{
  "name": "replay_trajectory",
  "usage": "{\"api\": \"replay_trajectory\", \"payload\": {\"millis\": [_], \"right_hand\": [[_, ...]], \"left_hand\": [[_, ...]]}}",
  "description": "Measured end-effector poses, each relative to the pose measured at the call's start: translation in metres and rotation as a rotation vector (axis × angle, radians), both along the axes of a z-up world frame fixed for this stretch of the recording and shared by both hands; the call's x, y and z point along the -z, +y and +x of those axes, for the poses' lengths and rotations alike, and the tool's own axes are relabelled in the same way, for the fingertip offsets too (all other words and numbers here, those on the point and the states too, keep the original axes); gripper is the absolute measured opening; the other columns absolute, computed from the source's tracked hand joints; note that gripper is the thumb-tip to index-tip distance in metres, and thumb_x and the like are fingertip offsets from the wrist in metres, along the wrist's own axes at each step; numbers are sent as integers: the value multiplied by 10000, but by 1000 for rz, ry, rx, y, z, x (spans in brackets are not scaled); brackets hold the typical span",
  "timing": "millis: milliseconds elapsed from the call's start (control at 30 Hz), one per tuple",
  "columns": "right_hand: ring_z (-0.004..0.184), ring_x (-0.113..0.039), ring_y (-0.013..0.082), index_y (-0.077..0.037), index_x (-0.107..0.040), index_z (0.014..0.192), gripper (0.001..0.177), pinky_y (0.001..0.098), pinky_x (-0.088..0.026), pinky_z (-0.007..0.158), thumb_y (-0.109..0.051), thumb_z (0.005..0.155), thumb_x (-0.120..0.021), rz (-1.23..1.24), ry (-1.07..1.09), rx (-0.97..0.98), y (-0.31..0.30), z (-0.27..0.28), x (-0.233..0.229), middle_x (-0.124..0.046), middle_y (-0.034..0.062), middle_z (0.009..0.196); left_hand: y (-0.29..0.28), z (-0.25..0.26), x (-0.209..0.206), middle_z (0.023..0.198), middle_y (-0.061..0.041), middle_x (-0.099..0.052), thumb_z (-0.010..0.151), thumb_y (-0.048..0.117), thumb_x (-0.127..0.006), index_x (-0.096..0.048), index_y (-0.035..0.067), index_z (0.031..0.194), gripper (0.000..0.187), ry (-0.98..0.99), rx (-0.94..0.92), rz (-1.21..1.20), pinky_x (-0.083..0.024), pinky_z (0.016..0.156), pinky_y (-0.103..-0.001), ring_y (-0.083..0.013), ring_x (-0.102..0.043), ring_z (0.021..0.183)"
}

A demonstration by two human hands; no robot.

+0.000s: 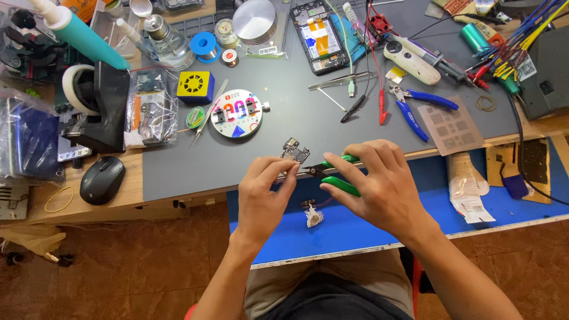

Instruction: The person uses green-handled pliers to repeatedly press and adjust small components on a circuit board held in the left hand. The board is rotated and repositioned throughout the clip while the person continues to manipulate the components.

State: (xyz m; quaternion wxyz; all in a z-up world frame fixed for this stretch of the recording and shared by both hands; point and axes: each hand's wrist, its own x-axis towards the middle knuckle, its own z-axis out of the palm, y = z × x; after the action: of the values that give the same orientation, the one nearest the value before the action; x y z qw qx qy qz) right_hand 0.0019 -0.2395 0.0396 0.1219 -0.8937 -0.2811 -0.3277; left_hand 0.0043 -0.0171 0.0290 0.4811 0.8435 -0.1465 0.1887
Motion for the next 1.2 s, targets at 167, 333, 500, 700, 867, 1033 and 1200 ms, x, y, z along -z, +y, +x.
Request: {"api": "replay_trajectory", "payload": {"millis": [167, 333, 500, 700, 867, 1033, 1200], "right_hand": [[990, -620, 279, -175, -772, 1232, 421, 455, -509, 969, -371, 866, -846, 22, 30, 9, -7, 0, 1, -627, 77, 1053], [994, -620, 281, -182, -769, 1238, 417, 456, -509, 977, -356, 867, -845, 58, 79, 0, -7, -3, -2, -624, 67, 1051], [1027, -617, 274, -183, -758, 1223, 385, 462, -499, 1013, -365, 890, -824, 3, 58, -69, -1, -6, -6, -622, 61, 1068], [1047, -612, 269, -162, -759, 1212, 381, 477, -494, 1087, -363, 893, -821, -59, 3, -106, 4, -7, -8, -626, 83, 1081], [1045, -610, 267, -164, -761, 1226, 395, 482, -497, 1091, -358, 887, -822, -94, -8, -76, 8, -10, -5, -633, 88, 1078], [1036, -608, 274, -153, -756, 1223, 407, 482, -509, 1053, -361, 879, -821, -112, -8, -49, 12, -16, -3, -622, 96, 1078], [1013, -605, 260, -176, -764, 1242, 399, 436, -501, 947, -388, 905, -795, -118, -23, 13, 18, -21, 3, -622, 97, 1064]], "left_hand": [[4, -6, 7, 861, -8, -715, 977, 96, -752, -789, 115, 970, 43, -98, -5, 19, -534, 611, -274, -162, -608, 699], [9, -9, 6, 800, -56, -719, 1013, 106, -668, -794, 86, 931, 152, 43, 40, -126, -538, 577, -285, -168, -598, 610], [6, -12, 0, 884, -34, -742, 939, 53, -764, -795, 110, 1045, 124, 27, 110, -102, -525, 575, -275, -141, -640, 638], [7, -11, 4, 872, -65, -708, 884, -22, -770, -767, 67, 990, 138, -127, 75, 89, -559, 610, -284, -215, -676, 693], [4, -10, 17, 886, -69, -657, 851, -38, -785, -736, 64, 960, 158, -322, 5, 331, -556, 646, -310, -221, -650, 741], [1, -11, 26, 864, -65, -634, 832, -29, -792, -722, 77, 918, 152, -402, -57, 472, -515, 641, -319, -220, -627, 749], [1, -11, 34, 852, -41, -622, 821, 10, -780, -711, 111, 903, 147, -441, -145, 527, -451, 618, -315, -206, -588, 729]]}}
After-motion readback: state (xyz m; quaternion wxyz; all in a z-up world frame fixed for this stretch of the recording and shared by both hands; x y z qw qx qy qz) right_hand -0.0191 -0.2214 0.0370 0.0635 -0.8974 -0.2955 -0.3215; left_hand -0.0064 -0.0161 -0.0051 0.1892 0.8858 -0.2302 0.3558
